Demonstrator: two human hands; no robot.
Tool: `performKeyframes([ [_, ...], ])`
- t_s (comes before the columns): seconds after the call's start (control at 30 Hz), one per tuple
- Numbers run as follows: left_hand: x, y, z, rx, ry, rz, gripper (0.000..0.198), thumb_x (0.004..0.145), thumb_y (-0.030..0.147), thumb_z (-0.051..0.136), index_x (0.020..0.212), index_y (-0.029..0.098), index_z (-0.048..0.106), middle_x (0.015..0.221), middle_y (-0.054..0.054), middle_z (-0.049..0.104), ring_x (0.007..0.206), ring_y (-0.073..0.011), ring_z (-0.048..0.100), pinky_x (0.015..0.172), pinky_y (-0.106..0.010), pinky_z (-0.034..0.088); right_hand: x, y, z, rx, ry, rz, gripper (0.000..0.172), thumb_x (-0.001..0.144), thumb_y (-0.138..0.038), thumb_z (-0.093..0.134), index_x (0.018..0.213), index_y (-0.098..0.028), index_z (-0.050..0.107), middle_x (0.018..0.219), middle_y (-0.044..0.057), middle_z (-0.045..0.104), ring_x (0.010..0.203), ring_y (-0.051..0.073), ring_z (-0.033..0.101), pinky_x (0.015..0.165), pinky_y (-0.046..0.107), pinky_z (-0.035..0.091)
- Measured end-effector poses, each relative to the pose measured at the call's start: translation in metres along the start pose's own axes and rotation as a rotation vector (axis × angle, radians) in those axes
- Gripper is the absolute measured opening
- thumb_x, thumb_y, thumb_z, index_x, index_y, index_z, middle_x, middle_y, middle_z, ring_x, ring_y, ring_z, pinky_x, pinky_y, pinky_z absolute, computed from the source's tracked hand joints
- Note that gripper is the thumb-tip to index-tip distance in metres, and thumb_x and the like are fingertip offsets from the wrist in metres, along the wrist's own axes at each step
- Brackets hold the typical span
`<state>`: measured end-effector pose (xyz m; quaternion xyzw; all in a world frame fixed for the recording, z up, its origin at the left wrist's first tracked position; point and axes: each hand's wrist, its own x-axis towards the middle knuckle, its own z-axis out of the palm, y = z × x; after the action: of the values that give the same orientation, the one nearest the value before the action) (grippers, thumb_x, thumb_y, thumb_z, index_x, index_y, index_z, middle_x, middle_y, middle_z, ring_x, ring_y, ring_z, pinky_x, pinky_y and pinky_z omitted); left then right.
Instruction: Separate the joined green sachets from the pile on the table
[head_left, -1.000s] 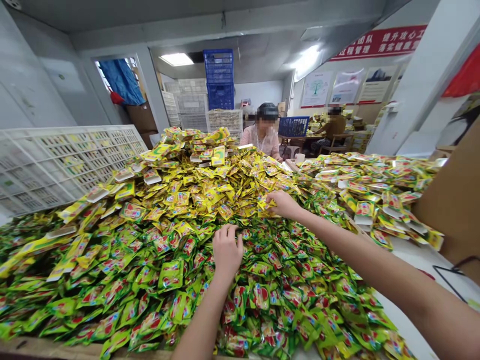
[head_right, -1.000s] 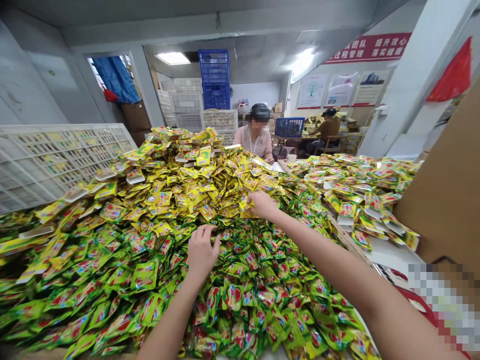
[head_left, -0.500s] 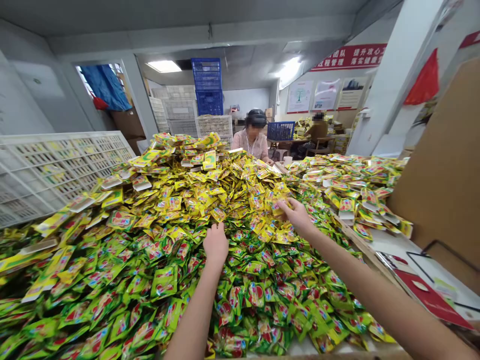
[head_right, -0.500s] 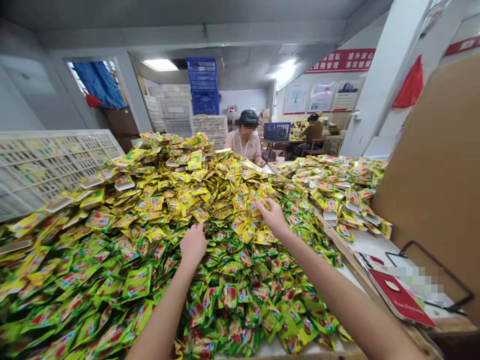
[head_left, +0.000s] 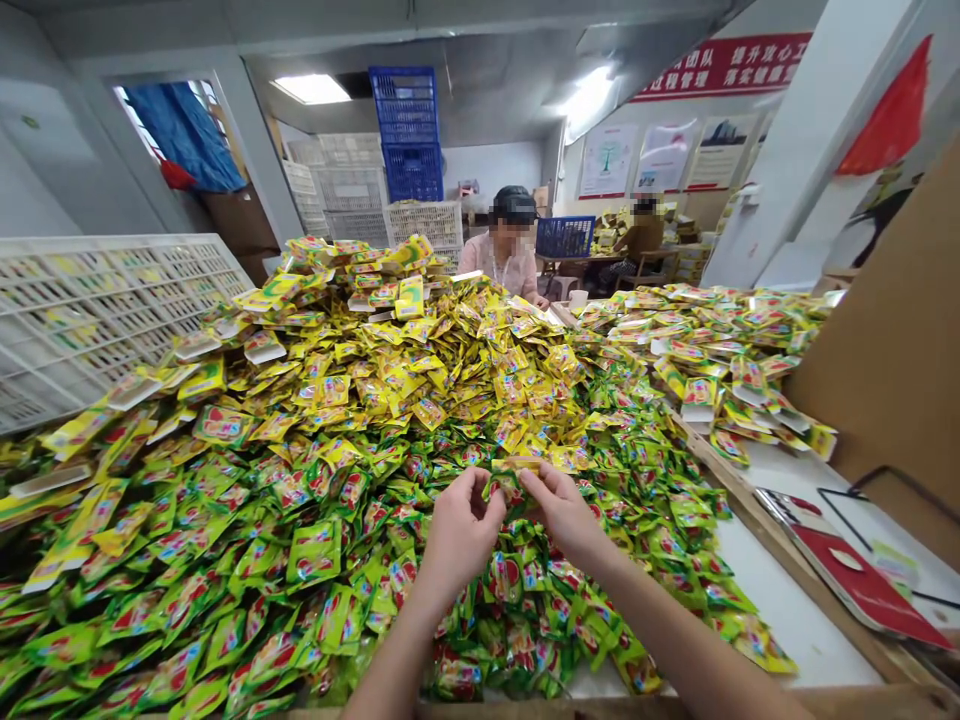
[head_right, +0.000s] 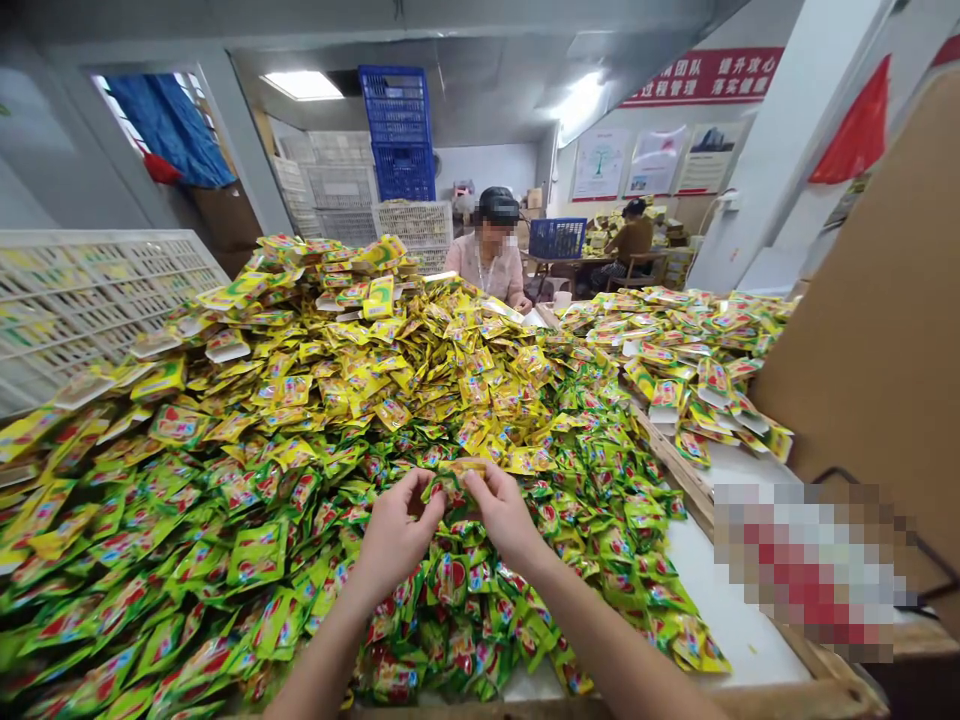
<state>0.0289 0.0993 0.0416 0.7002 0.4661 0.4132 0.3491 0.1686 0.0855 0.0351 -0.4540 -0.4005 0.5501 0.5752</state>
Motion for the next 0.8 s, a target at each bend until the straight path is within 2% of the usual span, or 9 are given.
performKeyframes([
  [0.1,0.001,-0.008,0.005,0.000,-0.032,-0.022,0.016,0.078,0.034,0.050,0.078,0.018,0.054,0.059,0.004,0.050,0.048,-0.0104,0.044,0.049,-0.022,0.034,-0.001,0.006,-0.001,-0.081,-0.087,-0.042,0.045,0.067,-0.058,0.067,0.091,-0.021,0.064,0.088,0.003,0.069,0.077,0.018,0.064,0.062,0.028,0.053],
  [0.2,0.004,-0.016,0.006,-0.112,-0.105,-0.036,0.018,0.076,0.037,0.056,0.077,0.018,0.055,0.059,0.004,0.050,0.051,-0.0105,0.044,0.050,-0.022,0.035,-0.001,0.008,-0.009,-0.194,-0.065,-0.097,0.038,0.062,-0.050,0.075,0.081,-0.019,0.065,0.077,0.001,0.068,0.073,0.016,0.061,0.065,0.027,0.051],
  [0.33,0.003,-0.019,0.008,-0.451,-0.227,-0.192,0.034,0.068,0.049,0.065,0.068,0.018,0.051,0.054,0.006,0.044,0.050,-0.0084,0.040,0.048,-0.020,0.035,-0.004,0.007,-0.013,-0.083,-0.072,0.064,0.042,0.056,-0.053,0.077,0.072,-0.017,0.063,0.064,-0.001,0.065,0.057,0.012,0.057,0.056,0.024,0.047],
  [0.43,-0.002,-0.017,0.010,-0.562,-0.217,-0.256,0.043,0.061,0.052,0.072,0.069,0.018,0.047,0.055,0.007,0.043,0.050,-0.0067,0.039,0.049,-0.019,0.034,-0.009,0.011,-0.014,-0.025,-0.051,0.144,0.043,0.054,-0.054,0.078,0.067,-0.017,0.062,0.059,-0.002,0.062,0.053,0.011,0.054,0.051,0.022,0.044],
  [0.53,0.001,-0.014,0.000,-0.434,-0.295,-0.228,0.041,0.061,0.049,0.074,0.073,0.018,0.049,0.056,0.007,0.047,0.049,-0.0064,0.041,0.049,-0.019,0.033,-0.011,0.018,-0.019,-0.097,-0.051,0.151,0.041,0.059,-0.054,0.076,0.067,-0.016,0.064,0.061,0.001,0.065,0.056,0.013,0.056,0.052,0.023,0.044],
  [0.6,0.014,-0.014,-0.020,-0.203,-0.342,-0.147,0.033,0.066,0.044,0.072,0.075,0.017,0.055,0.056,0.006,0.051,0.050,-0.0075,0.044,0.049,-0.020,0.034,-0.011,0.022,-0.023,-0.153,-0.050,0.119,0.039,0.062,-0.053,0.075,0.070,-0.016,0.067,0.065,0.003,0.067,0.059,0.014,0.058,0.054,0.023,0.046],
  [0.67,0.038,-0.015,-0.051,0.098,-0.238,-0.037,0.024,0.074,0.040,0.065,0.077,0.017,0.059,0.058,0.003,0.055,0.053,-0.0094,0.048,0.052,-0.021,0.038,-0.010,0.024,-0.026,-0.198,-0.019,0.086,0.039,0.063,-0.054,0.073,0.069,-0.016,0.067,0.063,0.003,0.066,0.060,0.016,0.059,0.054,0.023,0.047],
  [0.77,0.089,-0.022,-0.111,0.579,0.193,0.071,0.015,0.080,0.033,0.057,0.082,0.019,0.061,0.074,-0.001,0.062,0.066,-0.0132,0.056,0.064,-0.025,0.046,-0.007,0.026,-0.030,-0.262,0.048,0.075,0.040,0.061,-0.058,0.071,0.065,-0.018,0.067,0.060,0.003,0.065,0.059,0.018,0.060,0.053,0.024,0.049],
  [0.8,0.106,-0.026,-0.132,0.650,0.309,0.061,0.014,0.080,0.030,0.056,0.088,0.019,0.060,0.084,-0.003,0.063,0.077,-0.0159,0.058,0.074,-0.028,0.048,-0.005,0.026,-0.033,-0.279,0.056,0.088,0.041,0.060,-0.059,0.071,0.066,-0.018,0.068,0.061,0.004,0.067,0.060,0.019,0.061,0.054,0.025,0.050],
])
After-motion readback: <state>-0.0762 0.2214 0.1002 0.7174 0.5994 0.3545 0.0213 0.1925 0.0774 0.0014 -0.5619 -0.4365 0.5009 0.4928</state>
